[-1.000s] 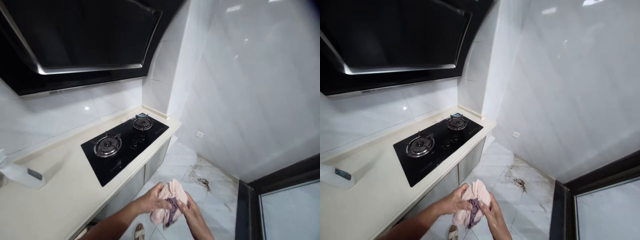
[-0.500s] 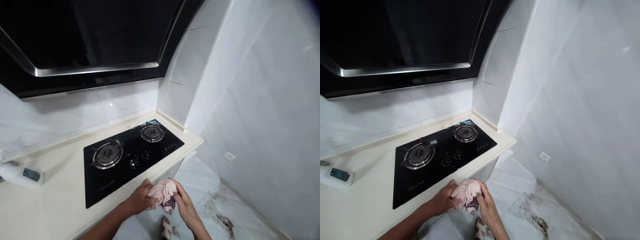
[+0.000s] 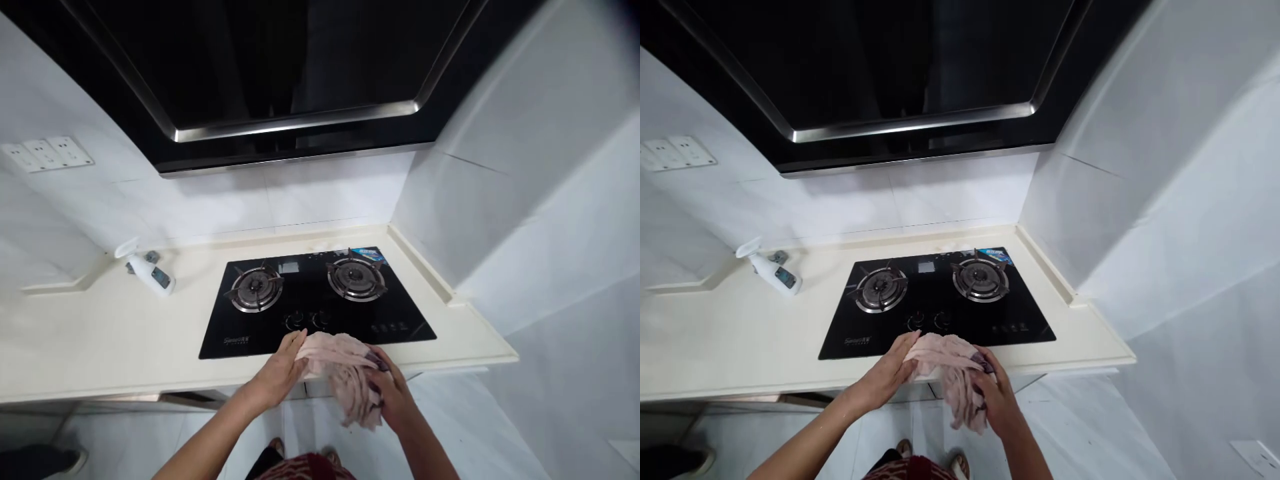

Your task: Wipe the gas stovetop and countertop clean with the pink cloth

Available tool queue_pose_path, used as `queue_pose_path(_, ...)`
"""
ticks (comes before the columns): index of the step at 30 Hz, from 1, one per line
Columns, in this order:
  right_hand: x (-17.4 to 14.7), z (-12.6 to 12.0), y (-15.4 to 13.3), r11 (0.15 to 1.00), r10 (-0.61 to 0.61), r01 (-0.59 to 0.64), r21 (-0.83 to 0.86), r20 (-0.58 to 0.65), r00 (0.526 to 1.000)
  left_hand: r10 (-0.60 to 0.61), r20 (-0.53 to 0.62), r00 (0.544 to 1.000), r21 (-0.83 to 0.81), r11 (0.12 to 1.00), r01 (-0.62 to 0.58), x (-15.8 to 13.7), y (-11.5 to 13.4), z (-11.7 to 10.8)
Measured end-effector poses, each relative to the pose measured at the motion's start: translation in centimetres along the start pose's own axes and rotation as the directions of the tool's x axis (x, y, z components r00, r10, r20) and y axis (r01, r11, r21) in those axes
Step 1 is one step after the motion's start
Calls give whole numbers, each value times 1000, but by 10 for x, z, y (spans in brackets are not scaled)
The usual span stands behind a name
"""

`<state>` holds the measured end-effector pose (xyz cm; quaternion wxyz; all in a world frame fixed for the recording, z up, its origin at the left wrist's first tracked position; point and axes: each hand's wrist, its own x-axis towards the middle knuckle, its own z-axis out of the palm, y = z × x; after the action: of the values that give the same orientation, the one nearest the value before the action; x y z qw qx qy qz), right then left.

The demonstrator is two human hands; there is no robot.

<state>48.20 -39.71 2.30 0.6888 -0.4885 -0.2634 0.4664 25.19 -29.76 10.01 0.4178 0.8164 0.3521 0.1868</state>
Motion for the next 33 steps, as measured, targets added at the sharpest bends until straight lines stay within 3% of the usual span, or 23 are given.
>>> queue_pose_path(3, 8, -11, -14, 994, 62, -65, 88, 31, 998, 20, -50, 999, 44, 999, -17, 1, -1, -7)
queue_pose_path(6, 11, -8, -36, 990, 62, -64, 123, 25, 998, 14, 6, 1000, 17, 1000, -14, 6, 7, -12)
queue_pose_path(9, 11, 6, -51, 988, 50, -62, 143, 84, 995, -56, 37, 998, -136, 989, 61, 11, 15, -12)
queue_pose_path(13, 20, 25, -46, 995, 39, -35, -90, 49, 998, -125, 190, 974, -462, 864, 201, 11, 16, -10)
queue_pose_path(15, 24, 30, -40, 988, 38, -35, -150, 19, 999, -174, 145, 974, -553, 802, 225, 7, 12, -17)
queue_pose_path(18, 21, 35, -33, 996, 92, -91, -18, 58, 994, -248, 16, 968, -597, 775, 209, -3, 5, -38)
queue_pose_path(20, 14, 39, -28, 990, 129, -134, 41, 99, 987, -261, -11, 965, -603, 772, 202, -11, 2, -51)
queue_pose_path(23, 6, 44, -20, 991, 124, -118, -64, 104, 987, -292, -42, 955, -646, 737, 197, -23, 3, -61)
queue_pose_path(26, 0, 46, -8, 955, 3, 9, -297, 42, 999, -289, -30, 957, -781, 604, 158, -30, 11, -60)
queue_pose_path(28, -4, 51, 0, 942, -13, 18, -334, 17, 1000, -249, -14, 968, -861, 495, 115, -31, 15, -51)
queue_pose_path(31, -11, 77, 9, 981, 192, -189, -32, 204, 960, -197, 78, 977, -939, 316, 139, -27, 12, -27)
queue_pose_path(33, -14, 104, 12, 933, 265, -329, 148, 336, 904, -163, 151, 975, -964, 195, 181, -21, 3, -8)
